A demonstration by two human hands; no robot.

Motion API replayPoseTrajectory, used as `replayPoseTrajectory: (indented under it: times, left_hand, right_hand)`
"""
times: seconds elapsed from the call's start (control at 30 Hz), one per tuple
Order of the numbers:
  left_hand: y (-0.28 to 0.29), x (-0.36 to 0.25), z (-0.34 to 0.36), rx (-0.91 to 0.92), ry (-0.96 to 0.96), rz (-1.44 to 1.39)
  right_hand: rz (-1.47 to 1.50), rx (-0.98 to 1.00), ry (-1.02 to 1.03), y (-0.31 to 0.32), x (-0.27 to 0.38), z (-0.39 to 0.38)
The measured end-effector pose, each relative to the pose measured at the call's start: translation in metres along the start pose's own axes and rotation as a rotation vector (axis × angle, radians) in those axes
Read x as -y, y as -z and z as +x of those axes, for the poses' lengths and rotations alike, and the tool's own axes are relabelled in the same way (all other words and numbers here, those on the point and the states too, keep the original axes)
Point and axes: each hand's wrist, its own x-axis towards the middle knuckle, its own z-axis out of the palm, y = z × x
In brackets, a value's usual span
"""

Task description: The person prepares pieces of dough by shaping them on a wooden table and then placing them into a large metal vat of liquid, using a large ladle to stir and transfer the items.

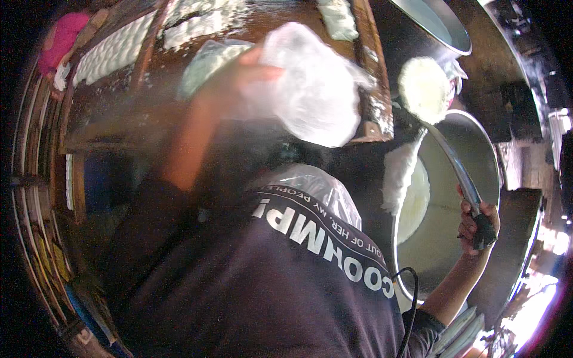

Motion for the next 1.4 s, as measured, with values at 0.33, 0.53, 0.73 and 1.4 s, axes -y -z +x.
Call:
replayPoseTrajectory:
  times: [0.33,0.53,0.73,1.4]
  left_hand:
    - [0.281,0.039,-0.084,-0.145,0.422,0.005]
    - [0.265,0.021,-0.079,-0.068,0.403,0.227]
    - [0.281,0.015,-0.069,-0.124,0.491,0.243]
    - [-0.157,0.109,0.087,0.634,0.786,-0.204]
  right_hand:
    - [-0.065,0.515,-0.428,-0.24,-0.058,0.092]
    - [-0.751,0.523,-0.067,-0.309,-0.093,0.095]
    - [-0.82,0.526,0.015,-0.319,-0.11,0.113]
    - [-0.252,-0.7,0.272,0.23,-0.142,0.106]
